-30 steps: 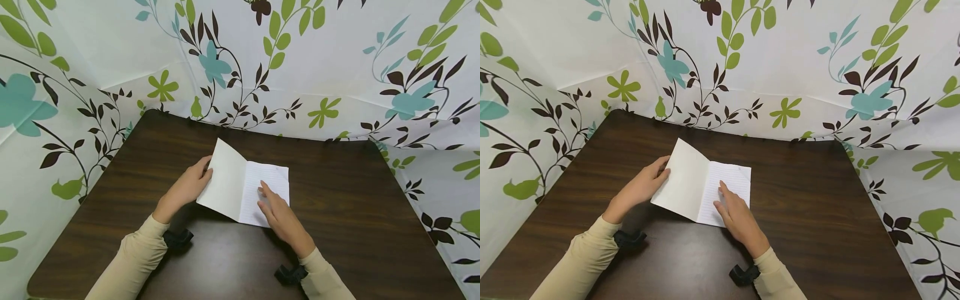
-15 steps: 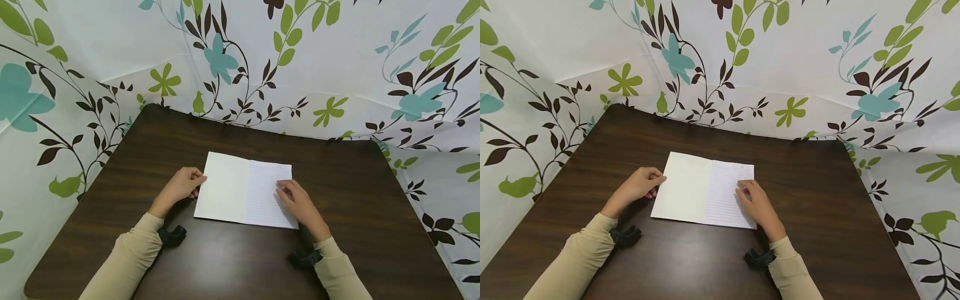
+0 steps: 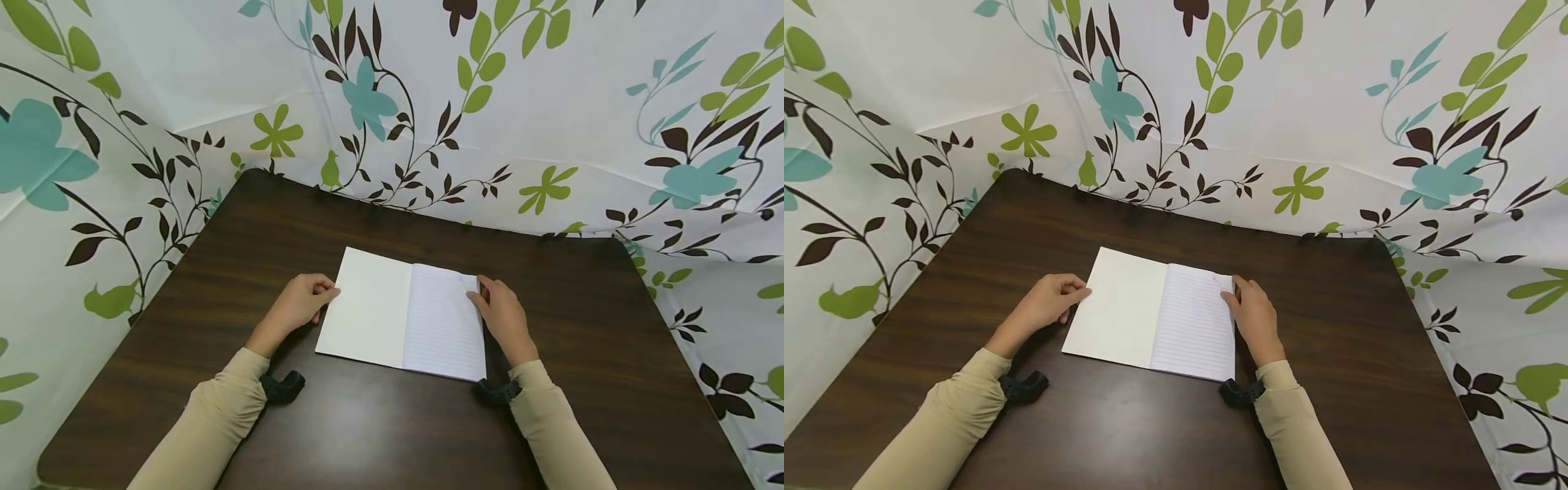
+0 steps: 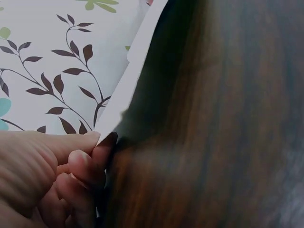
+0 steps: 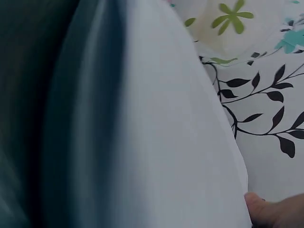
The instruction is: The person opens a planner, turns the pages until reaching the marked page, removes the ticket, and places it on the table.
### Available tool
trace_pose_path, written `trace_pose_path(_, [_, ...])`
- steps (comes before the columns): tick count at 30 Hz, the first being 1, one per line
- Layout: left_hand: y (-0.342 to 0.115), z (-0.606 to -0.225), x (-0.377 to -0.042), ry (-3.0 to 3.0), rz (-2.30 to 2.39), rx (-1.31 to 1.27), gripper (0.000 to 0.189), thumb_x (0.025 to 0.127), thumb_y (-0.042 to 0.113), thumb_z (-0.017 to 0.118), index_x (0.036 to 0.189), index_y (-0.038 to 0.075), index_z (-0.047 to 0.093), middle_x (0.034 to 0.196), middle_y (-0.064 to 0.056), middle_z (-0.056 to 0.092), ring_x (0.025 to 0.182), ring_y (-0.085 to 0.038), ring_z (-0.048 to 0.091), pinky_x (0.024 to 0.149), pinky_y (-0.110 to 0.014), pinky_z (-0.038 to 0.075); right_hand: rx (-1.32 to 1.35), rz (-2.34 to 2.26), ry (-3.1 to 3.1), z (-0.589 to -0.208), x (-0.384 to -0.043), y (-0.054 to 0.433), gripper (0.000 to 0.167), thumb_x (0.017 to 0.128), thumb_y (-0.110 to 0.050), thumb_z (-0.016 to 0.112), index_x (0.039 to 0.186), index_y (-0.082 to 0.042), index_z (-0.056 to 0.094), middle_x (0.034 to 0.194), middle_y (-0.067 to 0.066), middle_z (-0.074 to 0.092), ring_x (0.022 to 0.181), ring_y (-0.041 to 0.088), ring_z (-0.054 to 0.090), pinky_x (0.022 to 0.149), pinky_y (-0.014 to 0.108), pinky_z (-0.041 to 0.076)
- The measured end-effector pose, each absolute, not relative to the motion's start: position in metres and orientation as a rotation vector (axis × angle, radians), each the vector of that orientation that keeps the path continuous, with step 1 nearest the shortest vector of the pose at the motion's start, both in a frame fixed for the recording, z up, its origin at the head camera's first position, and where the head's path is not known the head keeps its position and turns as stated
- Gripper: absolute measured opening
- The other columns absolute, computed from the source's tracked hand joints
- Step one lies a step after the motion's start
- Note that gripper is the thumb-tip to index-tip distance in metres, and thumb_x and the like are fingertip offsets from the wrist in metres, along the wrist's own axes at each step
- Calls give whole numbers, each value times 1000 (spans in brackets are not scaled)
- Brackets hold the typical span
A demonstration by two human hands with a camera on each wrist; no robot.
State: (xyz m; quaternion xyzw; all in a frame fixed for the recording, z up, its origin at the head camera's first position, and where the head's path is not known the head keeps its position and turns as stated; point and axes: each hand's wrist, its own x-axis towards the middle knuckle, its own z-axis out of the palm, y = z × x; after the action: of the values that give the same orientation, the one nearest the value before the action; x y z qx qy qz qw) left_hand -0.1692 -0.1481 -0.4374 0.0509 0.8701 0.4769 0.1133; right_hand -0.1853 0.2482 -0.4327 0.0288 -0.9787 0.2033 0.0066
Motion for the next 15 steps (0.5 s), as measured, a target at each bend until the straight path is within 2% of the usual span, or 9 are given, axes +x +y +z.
trace_pose_path(4, [-149,-439,-171,2543,1440,132,24,105,23,65,116,2,70,81,-6,71,48,-16,57,54,-31,47,77,598,-2981,-439,-183,247,49,103,-30,67,144,-3,61,97,16,59,68,22,48,56,32,38])
trace_pose_path(8, [-152,-440,-172,2516,1480,127,23,104,23,66,116,4,70,83,-7,72,51,-17,60,49,-28,43,89,621,-2925,-441,-184,245,43,102,-28,69,139,-8,67,108,19,61,80,27,52,64,37,42])
trace_pose_path(11, [-153,-442,-172,2486,1503,112,23,104,24,67,116,4,71,86,-7,71,54,-17,63,48,-26,40,75,701,-2938,-442,-185,245,46,103,-26,68,143,-5,63,116,20,60,89,30,51,71,39,42])
trace_pose_path(15, [-152,-445,-172,2467,1513,111,26,104,24,67,117,3,71,91,-9,71,55,-17,64,52,-26,44,39,747,-2976,-443,-185,248,50,105,-28,65,148,-3,57,121,24,58,97,34,52,80,46,44])
